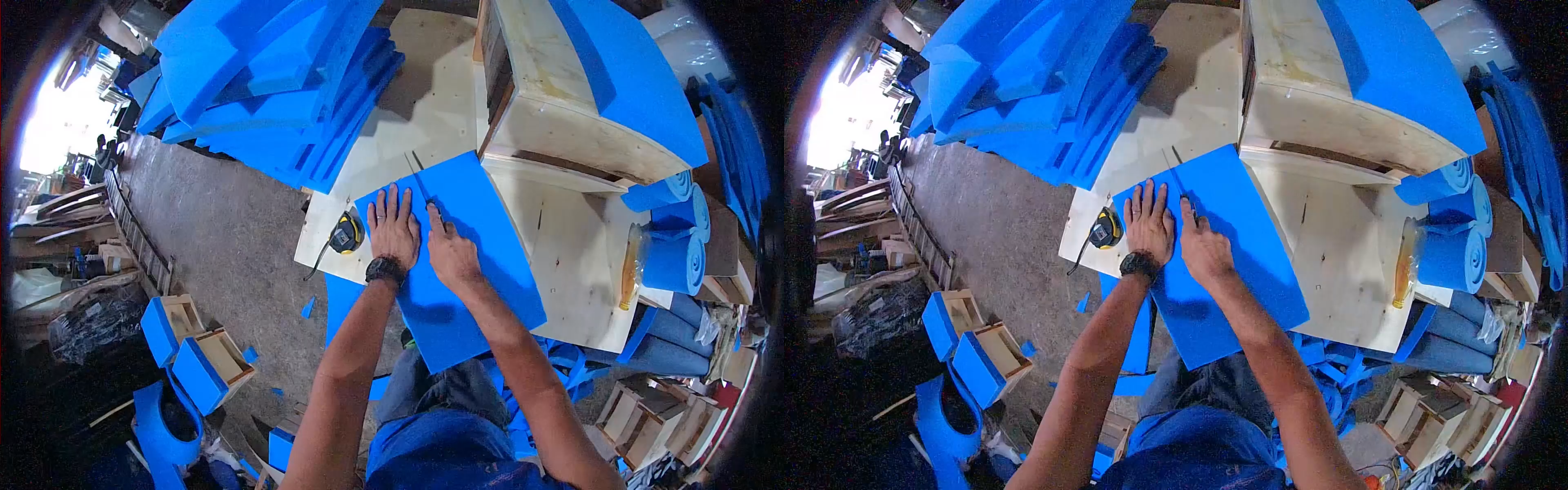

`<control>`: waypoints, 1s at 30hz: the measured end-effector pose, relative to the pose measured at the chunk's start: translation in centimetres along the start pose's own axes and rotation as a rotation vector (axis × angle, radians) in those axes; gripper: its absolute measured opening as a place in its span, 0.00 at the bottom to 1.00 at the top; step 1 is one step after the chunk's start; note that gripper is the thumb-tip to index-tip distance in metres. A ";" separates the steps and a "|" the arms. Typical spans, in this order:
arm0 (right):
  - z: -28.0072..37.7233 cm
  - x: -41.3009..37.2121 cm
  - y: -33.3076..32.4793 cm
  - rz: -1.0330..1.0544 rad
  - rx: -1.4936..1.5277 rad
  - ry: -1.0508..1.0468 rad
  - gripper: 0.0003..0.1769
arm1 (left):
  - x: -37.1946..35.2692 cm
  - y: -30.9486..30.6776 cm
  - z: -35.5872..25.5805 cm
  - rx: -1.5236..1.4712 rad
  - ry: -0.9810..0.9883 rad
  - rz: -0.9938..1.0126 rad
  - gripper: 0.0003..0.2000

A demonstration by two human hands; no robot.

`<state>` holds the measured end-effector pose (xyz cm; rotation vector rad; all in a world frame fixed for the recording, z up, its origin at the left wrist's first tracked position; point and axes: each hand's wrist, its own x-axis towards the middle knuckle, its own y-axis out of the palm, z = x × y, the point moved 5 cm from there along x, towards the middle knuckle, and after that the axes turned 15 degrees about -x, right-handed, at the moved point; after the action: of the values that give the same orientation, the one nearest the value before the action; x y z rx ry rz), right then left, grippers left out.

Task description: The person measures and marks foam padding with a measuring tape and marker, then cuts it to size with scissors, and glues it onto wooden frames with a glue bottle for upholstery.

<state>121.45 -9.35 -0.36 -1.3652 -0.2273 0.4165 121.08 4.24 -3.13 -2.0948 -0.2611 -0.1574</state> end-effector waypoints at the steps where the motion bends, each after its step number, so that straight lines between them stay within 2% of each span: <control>1: 0.1 -0.1 0.2 -0.014 -0.018 -0.001 0.37 | 0.0 0.1 0.1 -0.005 -0.005 0.005 0.27; 5: 0.2 0.0 0.6 -0.044 -0.014 -0.026 0.37 | -0.1 0.0 0.0 -0.022 -0.005 0.005 0.28; 14: 0.7 0.3 -0.5 0.029 -0.037 0.003 0.34 | -0.1 0.3 0.2 -0.024 -0.017 0.021 0.28; 17: 1.2 2.9 -0.7 0.015 -0.024 0.022 0.33 | 0.0 0.5 0.3 -0.006 -0.020 0.027 0.28; 20: 1.6 4.9 -0.2 -0.088 -0.048 -0.030 0.32 | 0.0 0.3 0.1 -0.015 -0.013 0.008 0.28; 23: 0.9 2.6 -0.7 -0.039 -0.047 -0.008 0.33 | 0.0 0.4 0.1 -0.021 -0.035 0.021 0.28; 26: 0.2 -2.2 -1.3 0.108 -0.078 0.020 0.32 | 0.0 0.3 0.2 -0.017 -0.024 0.014 0.28; 30: 0.2 -0.6 -0.5 0.024 -0.042 0.010 0.33 | -0.1 0.5 0.3 -0.003 -0.015 -0.005 0.28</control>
<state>120.94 -9.47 0.25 -1.4122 -0.2128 0.4270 121.12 4.24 -3.77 -2.0995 -0.2750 -0.1450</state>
